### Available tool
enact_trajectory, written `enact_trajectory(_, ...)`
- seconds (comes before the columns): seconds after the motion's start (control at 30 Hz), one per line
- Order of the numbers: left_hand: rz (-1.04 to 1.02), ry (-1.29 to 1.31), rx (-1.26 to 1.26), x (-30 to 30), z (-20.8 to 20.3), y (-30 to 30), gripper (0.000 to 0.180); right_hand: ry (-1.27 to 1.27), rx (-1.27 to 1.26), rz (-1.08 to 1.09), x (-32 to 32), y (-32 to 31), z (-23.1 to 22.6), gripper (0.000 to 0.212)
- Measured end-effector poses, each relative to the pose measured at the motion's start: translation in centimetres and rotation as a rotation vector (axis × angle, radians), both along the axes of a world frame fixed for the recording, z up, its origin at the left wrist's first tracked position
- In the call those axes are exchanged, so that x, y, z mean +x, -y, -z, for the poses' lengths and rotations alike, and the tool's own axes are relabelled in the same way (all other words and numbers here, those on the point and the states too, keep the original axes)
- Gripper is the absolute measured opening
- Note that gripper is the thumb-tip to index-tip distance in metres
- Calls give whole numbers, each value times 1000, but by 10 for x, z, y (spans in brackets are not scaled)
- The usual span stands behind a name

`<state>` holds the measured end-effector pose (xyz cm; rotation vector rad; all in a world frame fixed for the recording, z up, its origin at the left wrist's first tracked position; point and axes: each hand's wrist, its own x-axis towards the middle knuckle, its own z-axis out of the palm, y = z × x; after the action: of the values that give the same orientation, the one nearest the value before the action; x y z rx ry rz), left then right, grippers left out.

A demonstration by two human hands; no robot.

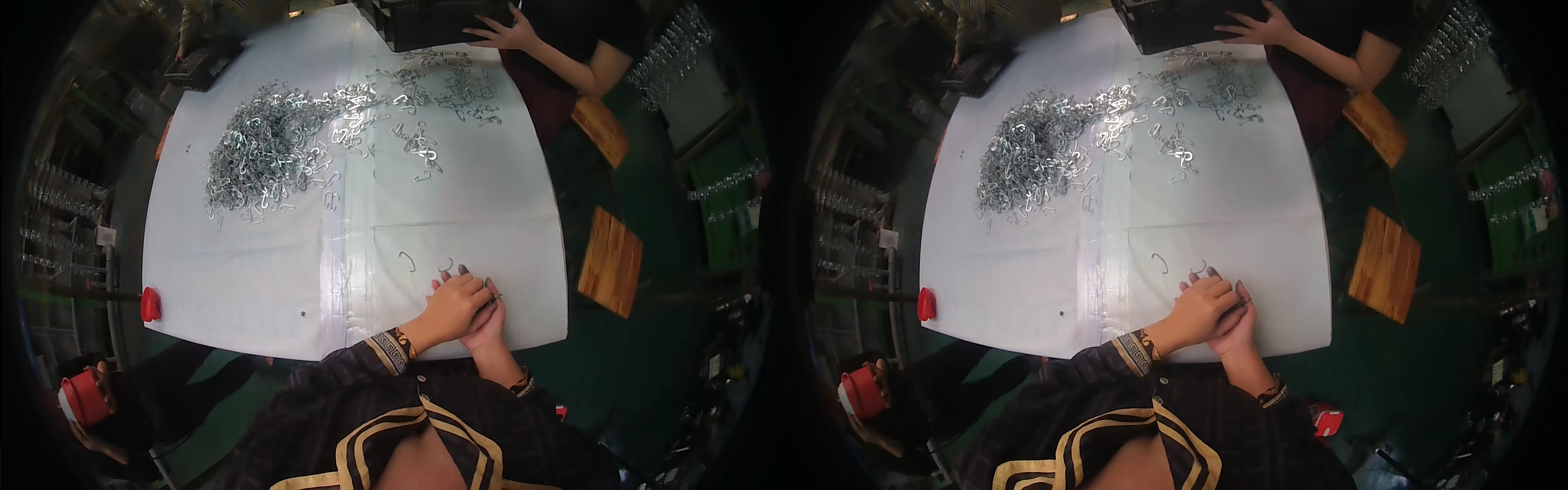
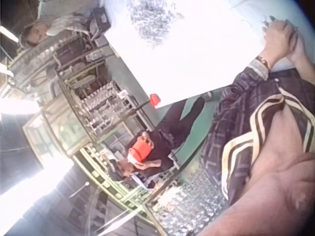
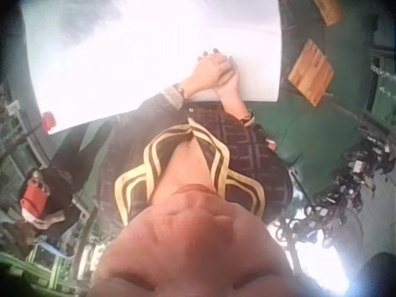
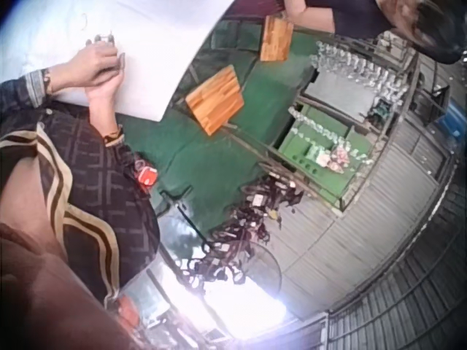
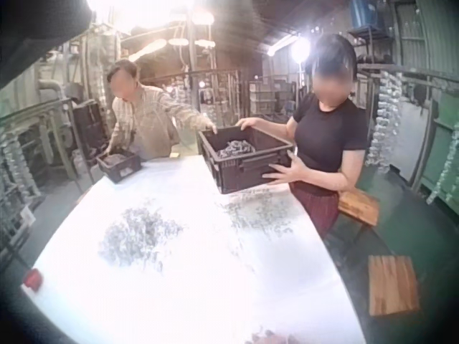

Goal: The person assembles a chain by linking small metal parts together at a table and later handles and sorts a large pile of loose metal hooks and links by hand.

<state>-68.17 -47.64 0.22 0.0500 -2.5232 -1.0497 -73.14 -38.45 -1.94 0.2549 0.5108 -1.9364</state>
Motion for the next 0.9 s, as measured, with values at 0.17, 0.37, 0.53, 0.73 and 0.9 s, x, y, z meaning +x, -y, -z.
enact_trajectory(0.17,-1,-89,60,2,-18,16,22,286,-197,148,-9,-28,47,45)
enact_trajectory(0.37,-445,108,-19,26,29,52,42,272,36,280,-33,-39,12,35)
enact_trajectory(0.53,-219,212,-341,13,34,35,48,279,75,348,-41,-54,7,35)
enact_trajectory(0.73,35,79,-430,30,38,51,38,283,46,375,-43,-65,2,35)
enact_trajectory(0.9,86,75,-527,30,33,61,31,300,-188,471,-94,-55,-57,39)
